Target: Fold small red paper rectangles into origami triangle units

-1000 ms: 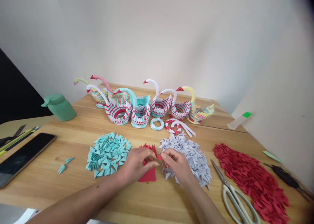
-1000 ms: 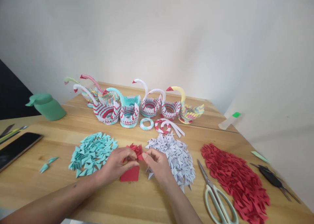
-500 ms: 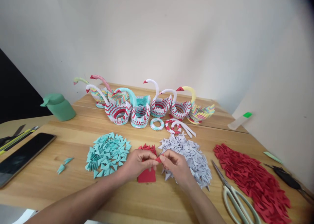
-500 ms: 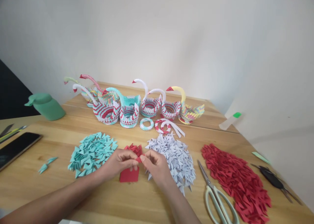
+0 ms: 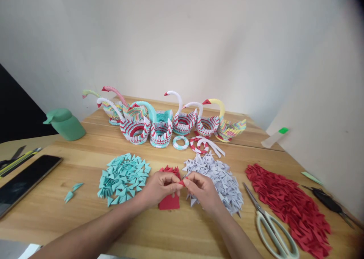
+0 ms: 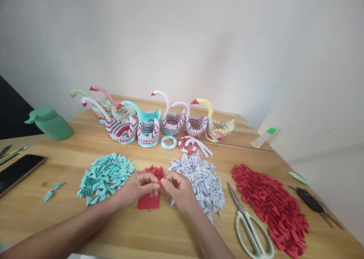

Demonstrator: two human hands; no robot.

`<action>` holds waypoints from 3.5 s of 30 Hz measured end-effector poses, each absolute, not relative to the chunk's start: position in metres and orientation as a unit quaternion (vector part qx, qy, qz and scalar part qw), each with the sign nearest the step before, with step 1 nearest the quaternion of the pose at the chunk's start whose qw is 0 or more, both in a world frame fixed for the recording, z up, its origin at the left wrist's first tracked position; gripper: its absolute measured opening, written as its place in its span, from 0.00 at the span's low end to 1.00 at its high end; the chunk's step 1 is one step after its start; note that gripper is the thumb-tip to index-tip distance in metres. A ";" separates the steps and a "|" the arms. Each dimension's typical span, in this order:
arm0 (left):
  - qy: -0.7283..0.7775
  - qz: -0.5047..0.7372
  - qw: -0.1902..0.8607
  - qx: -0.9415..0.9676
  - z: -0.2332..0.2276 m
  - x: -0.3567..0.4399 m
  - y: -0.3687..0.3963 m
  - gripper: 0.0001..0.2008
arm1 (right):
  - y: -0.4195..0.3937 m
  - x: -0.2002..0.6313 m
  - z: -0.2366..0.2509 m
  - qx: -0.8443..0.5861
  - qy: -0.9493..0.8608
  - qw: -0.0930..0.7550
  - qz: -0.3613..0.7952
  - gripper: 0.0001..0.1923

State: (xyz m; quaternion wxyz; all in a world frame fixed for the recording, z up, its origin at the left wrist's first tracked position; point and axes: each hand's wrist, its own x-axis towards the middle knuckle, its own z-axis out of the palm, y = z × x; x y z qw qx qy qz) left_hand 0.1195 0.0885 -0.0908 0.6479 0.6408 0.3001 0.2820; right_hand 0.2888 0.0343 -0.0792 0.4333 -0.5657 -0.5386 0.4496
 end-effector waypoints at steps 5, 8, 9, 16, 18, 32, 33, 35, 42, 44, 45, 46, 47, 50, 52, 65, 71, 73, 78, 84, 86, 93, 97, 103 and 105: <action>0.293 0.277 0.641 0.653 -0.092 0.119 0.089 0.17 | 0.034 0.287 -0.077 -0.552 -0.553 0.432 0.450 0.18; 0.293 0.271 0.618 0.677 -0.092 0.117 0.090 0.16 | 0.034 0.289 -0.080 -0.545 -0.540 0.436 0.470 0.19; 0.302 0.274 0.588 0.698 -0.092 0.117 0.090 0.16 | 0.034 0.289 -0.081 -0.545 -0.527 0.441 0.479 0.19; 0.217 0.403 0.159 0.875 -0.089 0.111 0.089 0.08 | 0.035 0.291 -0.084 -0.528 -0.481 0.480 0.509 0.19; 0.173 0.415 0.103 0.887 -0.087 0.110 0.088 0.07 | 0.035 0.290 -0.084 -0.523 -0.479 0.483 0.514 0.19; 0.149 0.403 0.059 0.901 -0.086 0.112 0.086 0.07 | 0.034 0.290 -0.087 -0.515 -0.500 0.467 0.516 0.20; 0.155 0.398 0.065 0.902 -0.086 0.113 0.086 0.06 | 0.034 0.290 -0.087 -0.515 -0.505 0.466 0.513 0.20; 0.176 0.389 0.094 0.899 -0.087 0.115 0.085 0.06 | 0.034 0.291 -0.088 -0.516 -0.521 0.460 0.500 0.20; 0.252 0.376 0.322 0.832 -0.087 0.117 0.083 0.06 | 0.032 0.293 -0.084 -0.533 -0.568 0.442 0.446 0.19; 0.264 0.370 0.364 0.813 -0.087 0.117 0.083 0.06 | 0.031 0.292 -0.083 -0.541 -0.577 0.435 0.431 0.18; 0.270 0.366 0.383 0.804 -0.087 0.118 0.083 0.06 | 0.031 0.292 -0.082 -0.544 -0.581 0.432 0.425 0.18; 0.277 0.362 0.402 0.794 -0.087 0.118 0.084 0.06 | 0.031 0.291 -0.081 -0.546 -0.584 0.429 0.420 0.18; 0.285 0.359 0.419 0.784 -0.088 0.118 0.084 0.05 | 0.031 0.291 -0.081 -0.548 -0.588 0.427 0.415 0.18; 0.314 0.357 0.452 0.755 -0.089 0.119 0.084 0.05 | 0.031 0.290 -0.081 -0.554 -0.601 0.418 0.396 0.18; 0.331 0.357 0.460 0.742 -0.091 0.120 0.083 0.04 | 0.031 0.289 -0.080 -0.557 -0.607 0.413 0.388 0.18; 0.305 0.400 0.605 0.617 -0.093 0.122 0.085 0.05 | 0.035 0.288 -0.082 -0.552 -0.598 0.405 0.416 0.11; 0.277 0.386 0.636 0.608 -0.100 0.121 0.082 0.08 | 0.034 0.287 -0.079 -0.567 -0.617 0.400 0.372 0.14; 0.276 0.387 0.641 0.602 -0.100 0.121 0.082 0.10 | 0.035 0.288 -0.079 -0.565 -0.612 0.405 0.377 0.15; 0.275 0.400 0.679 0.551 -0.092 0.122 0.087 0.16 | 0.037 0.291 -0.083 -0.543 -0.569 0.429 0.444 0.15; 0.304 0.385 0.691 0.531 -0.092 0.122 0.091 0.22 | 0.036 0.293 -0.083 -0.552 -0.565 0.435 0.432 0.15; 0.304 0.371 0.693 0.538 -0.093 0.122 0.091 0.21 | 0.035 0.292 -0.083 -0.560 -0.573 0.429 0.417 0.14; 0.331 0.336 0.657 0.589 -0.094 0.121 0.090 0.17 | 0.035 0.290 -0.083 -0.562 -0.583 0.428 0.401 0.14; 0.341 0.318 0.629 0.623 -0.092 0.120 0.088 0.16 | 0.036 0.289 -0.082 -0.560 -0.588 0.423 0.402 0.12; 0.331 0.311 0.538 0.710 -0.094 0.117 0.084 0.13 | 0.032 0.288 -0.077 -0.559 -0.653 0.402 0.316 0.12; 0.325 0.321 0.511 0.728 -0.088 0.117 0.085 0.12 | 0.030 0.287 -0.076 -0.559 -0.670 0.406 0.272 0.11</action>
